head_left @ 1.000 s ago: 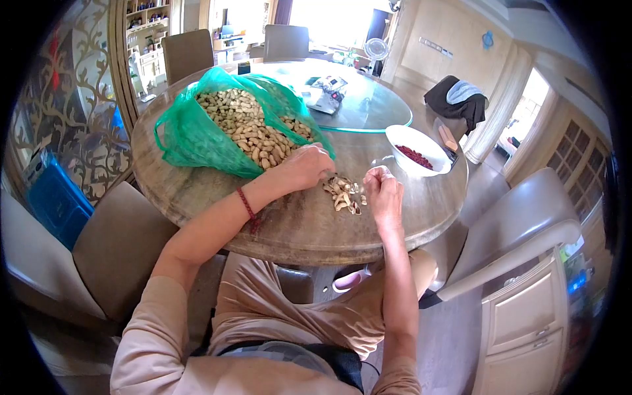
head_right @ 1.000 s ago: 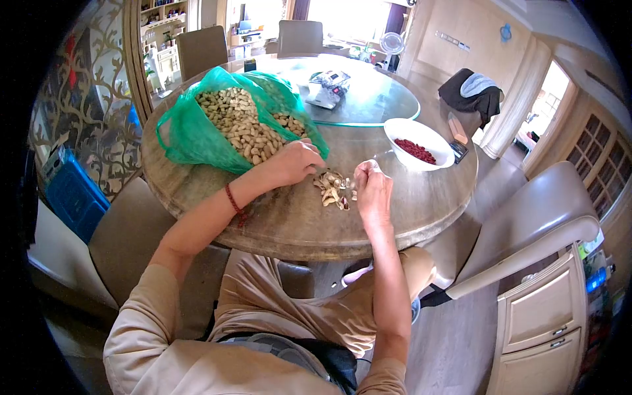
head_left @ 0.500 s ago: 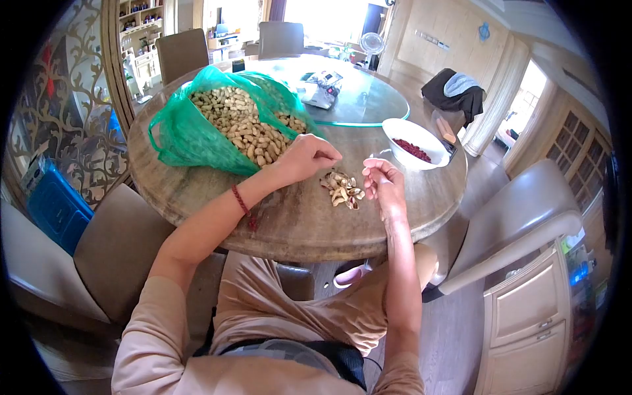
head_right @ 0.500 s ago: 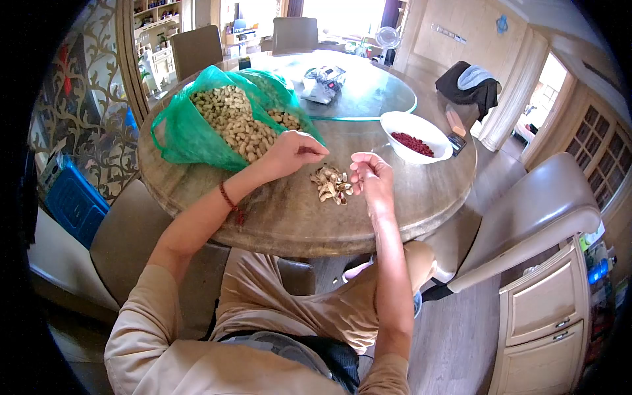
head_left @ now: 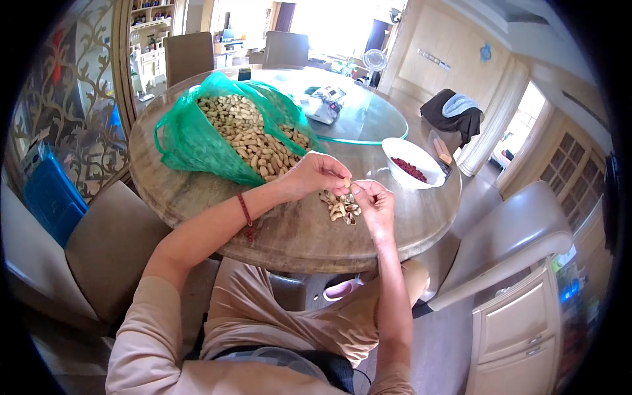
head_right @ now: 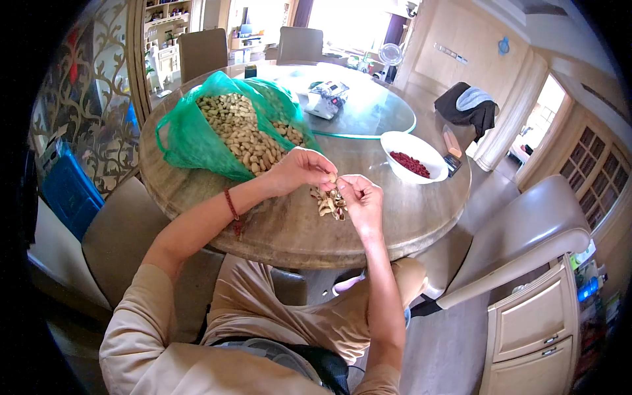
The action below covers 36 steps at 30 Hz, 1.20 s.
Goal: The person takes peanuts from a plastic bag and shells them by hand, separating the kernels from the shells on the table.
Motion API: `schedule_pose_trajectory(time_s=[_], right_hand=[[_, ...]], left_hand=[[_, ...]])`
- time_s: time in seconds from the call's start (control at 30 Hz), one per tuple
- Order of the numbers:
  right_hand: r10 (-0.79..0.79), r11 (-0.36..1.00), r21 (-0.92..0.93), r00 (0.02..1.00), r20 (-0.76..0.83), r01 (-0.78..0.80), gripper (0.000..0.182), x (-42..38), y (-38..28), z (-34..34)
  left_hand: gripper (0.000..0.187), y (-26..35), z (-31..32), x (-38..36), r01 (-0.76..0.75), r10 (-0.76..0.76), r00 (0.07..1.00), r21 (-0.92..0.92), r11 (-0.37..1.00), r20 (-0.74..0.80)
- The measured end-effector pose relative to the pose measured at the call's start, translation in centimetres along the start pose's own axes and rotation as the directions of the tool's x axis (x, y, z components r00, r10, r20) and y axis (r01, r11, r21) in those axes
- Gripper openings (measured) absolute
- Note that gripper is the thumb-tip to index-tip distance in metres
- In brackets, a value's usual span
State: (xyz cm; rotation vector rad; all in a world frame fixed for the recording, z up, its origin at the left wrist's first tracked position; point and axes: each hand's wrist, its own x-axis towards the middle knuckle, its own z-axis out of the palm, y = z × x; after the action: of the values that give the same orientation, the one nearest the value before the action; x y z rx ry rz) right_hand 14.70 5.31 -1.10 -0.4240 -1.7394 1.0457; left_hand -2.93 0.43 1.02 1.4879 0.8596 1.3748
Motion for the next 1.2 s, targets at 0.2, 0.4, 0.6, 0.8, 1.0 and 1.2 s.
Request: schedule_pose_trajectory(time_s=[0.2, 0.4, 0.6, 0.8, 1.0, 1.2], right_hand=[[-0.045, 0.997, -0.068, 0.999, -0.026, 0.043, 0.011, 0.0, 1.1, -0.1], [-0.164, 0.972, -0.183, 0.984, -0.074, 0.148, 0.012, -0.2, 0.9, 0.1], [-0.142, 0.987, -0.094, 0.983, -0.114, 0.131, 0.011, -0.3, 0.3, 0.3], [-0.081, 0.997, 0.003, 0.99, -0.112, 0.082, 0.011, -0.4, -0.5, 0.4], [-0.072, 0.995, -0.08, 0.994, -0.085, 0.065, 0.016, -0.5, -1.6, 0.6], [-0.121, 0.981, -0.163, 0.988, -0.091, 0.105, 0.014, -0.5, -1.0, 0.4]], left_hand=[[0.014, -0.3, 0.0, 0.0, -0.03, 0.03, 0.999, 0.036, 0.999, 0.018], [0.014, -0.3, 0.5, -0.1, -0.035, 0.035, 0.999, 0.002, 0.999, -0.021], [0.014, -0.7, 0.5, 0.0, -0.034, 0.033, 0.999, -0.063, 0.997, -0.029], [0.015, -0.8, 0.5, 0.1, -0.009, 0.01, 1.0, -0.111, 0.994, 0.012], [0.014, -1.0, 0.4, 0.0, -0.062, 0.065, 0.998, -0.14, 0.988, 0.019], [0.01, -0.2, 0.7, -0.2, -0.027, 0.026, 0.999, -0.048, 0.998, -0.034]])
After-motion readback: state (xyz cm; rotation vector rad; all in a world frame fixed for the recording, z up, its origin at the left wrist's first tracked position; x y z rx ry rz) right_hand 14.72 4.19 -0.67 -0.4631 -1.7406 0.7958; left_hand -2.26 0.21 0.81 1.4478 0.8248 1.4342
